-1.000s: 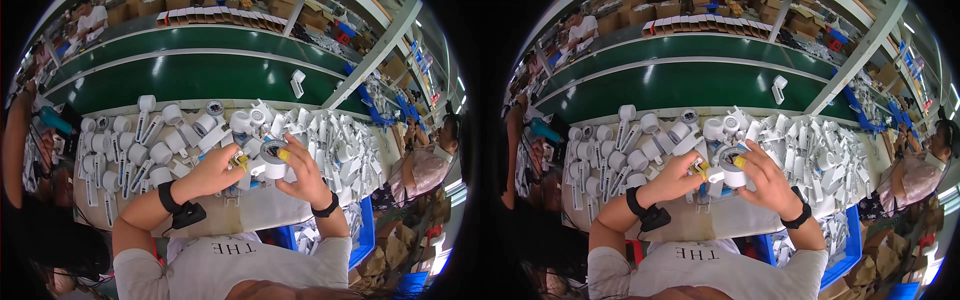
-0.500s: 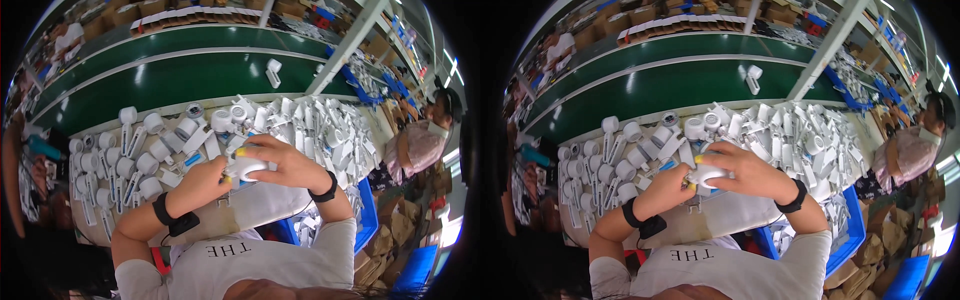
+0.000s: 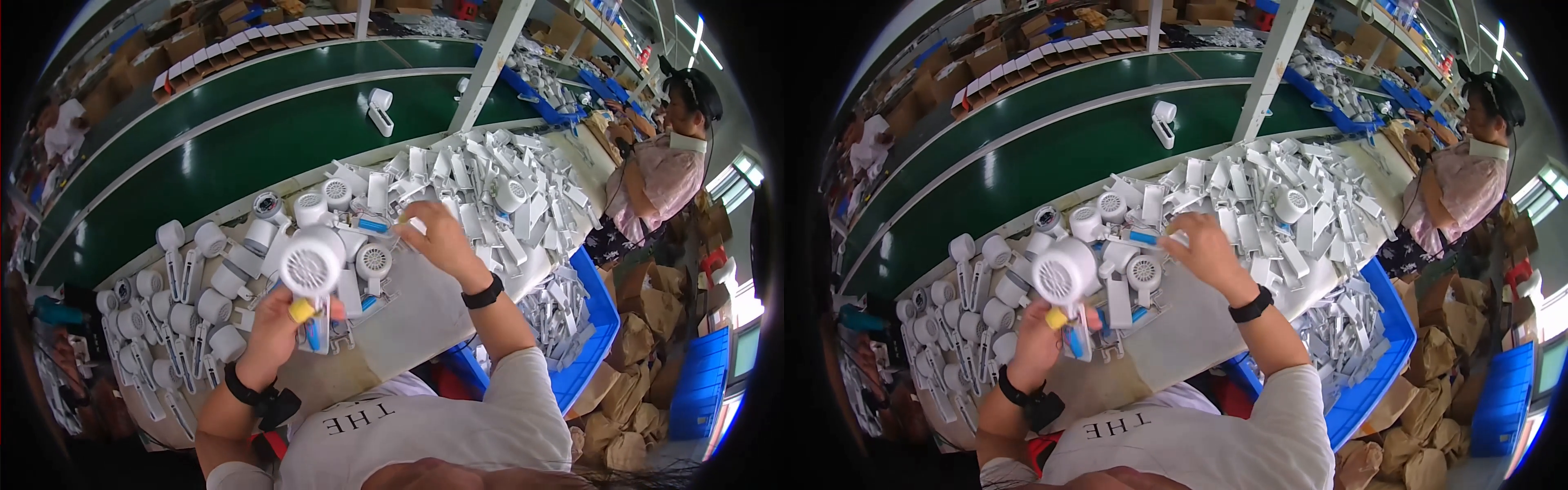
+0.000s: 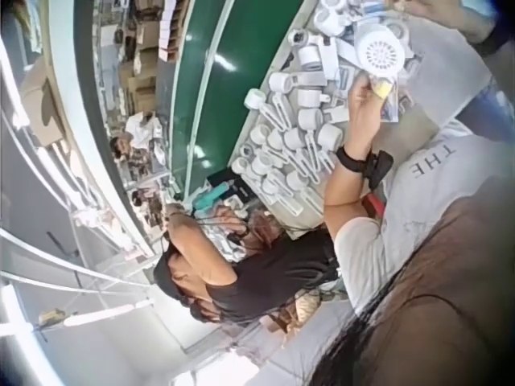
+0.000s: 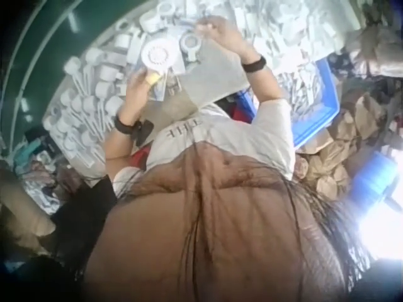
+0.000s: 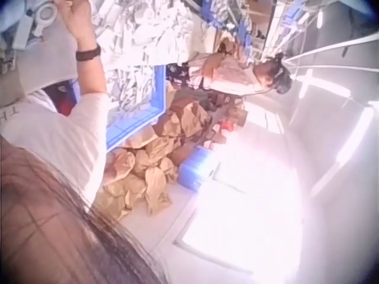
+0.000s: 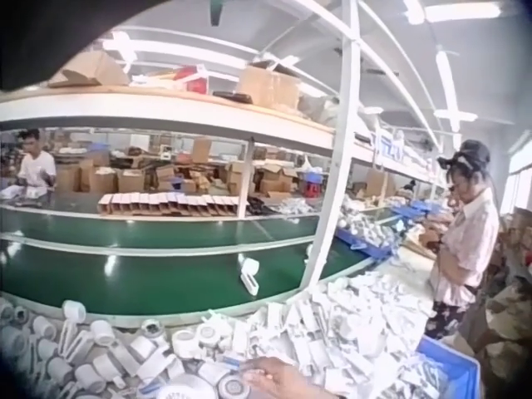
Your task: The person assembles handheld fans by fitting a battery into the fan body, snapping a handle casing over it, and placing the finished product onto a conveyor belt.
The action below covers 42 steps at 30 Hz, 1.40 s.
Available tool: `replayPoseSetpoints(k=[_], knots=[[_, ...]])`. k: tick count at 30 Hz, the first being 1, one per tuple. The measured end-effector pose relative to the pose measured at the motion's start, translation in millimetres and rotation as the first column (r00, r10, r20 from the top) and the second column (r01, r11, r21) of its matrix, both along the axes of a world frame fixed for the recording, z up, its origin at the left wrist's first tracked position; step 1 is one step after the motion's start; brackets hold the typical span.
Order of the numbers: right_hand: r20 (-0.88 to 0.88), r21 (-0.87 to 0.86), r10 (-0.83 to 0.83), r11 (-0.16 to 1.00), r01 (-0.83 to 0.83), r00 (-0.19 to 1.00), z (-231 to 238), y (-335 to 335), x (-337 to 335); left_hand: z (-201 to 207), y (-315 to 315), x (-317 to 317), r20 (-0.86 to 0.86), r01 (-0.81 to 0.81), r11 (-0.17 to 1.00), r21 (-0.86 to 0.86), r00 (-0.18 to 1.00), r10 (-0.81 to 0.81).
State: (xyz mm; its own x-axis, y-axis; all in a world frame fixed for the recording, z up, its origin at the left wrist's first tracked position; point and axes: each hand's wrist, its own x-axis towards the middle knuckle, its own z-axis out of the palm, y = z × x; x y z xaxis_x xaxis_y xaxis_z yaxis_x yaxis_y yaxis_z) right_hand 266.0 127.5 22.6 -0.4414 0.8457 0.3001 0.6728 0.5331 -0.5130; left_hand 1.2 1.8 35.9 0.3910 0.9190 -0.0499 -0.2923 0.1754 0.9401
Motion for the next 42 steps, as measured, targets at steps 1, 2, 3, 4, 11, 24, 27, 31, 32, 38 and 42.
replayPoseSetpoints(k=[1,2,3,4,11,24,27,31,32,38,42], knots=[[0.137,0.154,-0.144,0.98,0.122,0.98,-13,5,5,3,7,0,0.133,-0.107,0.994,0.005,0.985,0.106],[0.243,0.321,-0.295,0.923,0.211,0.924,-22,8,6,4,13,-1,0.265,-0.22,0.976,0.0,0.941,0.212],[0.294,0.31,-0.317,0.924,0.224,0.901,-28,10,9,3,18,3,0.329,-0.268,0.963,0.0,0.91,0.253],[0.34,0.3,-0.335,0.924,0.236,0.879,-30,11,8,2,21,4,0.353,-0.304,0.952,-0.028,0.888,0.294],[0.071,0.06,-0.376,0.926,0.372,0.924,-18,16,19,-19,28,-3,0.308,-0.41,0.911,-0.03,0.864,0.399],[-0.221,0.297,0.375,0.905,-0.304,0.9,40,-70,-79,-41,27,17,0.438,-0.587,0.808,-0.051,0.714,0.546],[-0.215,0.268,0.386,0.907,-0.325,0.897,41,-73,-83,-43,22,18,0.464,-0.593,0.804,-0.035,0.703,0.539],[-0.252,0.275,0.409,0.899,-0.34,0.877,44,-79,-83,-21,13,27,0.488,-0.62,0.785,0.017,0.69,0.535],[-0.249,0.276,0.41,0.898,-0.342,0.877,43,-80,-83,-14,12,29,0.506,-0.626,0.779,0.036,0.684,0.526],[-0.353,0.187,0.395,0.918,-0.35,0.848,44,-79,-83,-27,11,25,0.378,-0.631,0.762,0.147,0.747,0.546],[-0.178,0.229,0.477,0.871,-0.435,0.861,56,-74,-78,-33,8,18,0.308,-0.598,0.78,0.186,0.789,0.531]])
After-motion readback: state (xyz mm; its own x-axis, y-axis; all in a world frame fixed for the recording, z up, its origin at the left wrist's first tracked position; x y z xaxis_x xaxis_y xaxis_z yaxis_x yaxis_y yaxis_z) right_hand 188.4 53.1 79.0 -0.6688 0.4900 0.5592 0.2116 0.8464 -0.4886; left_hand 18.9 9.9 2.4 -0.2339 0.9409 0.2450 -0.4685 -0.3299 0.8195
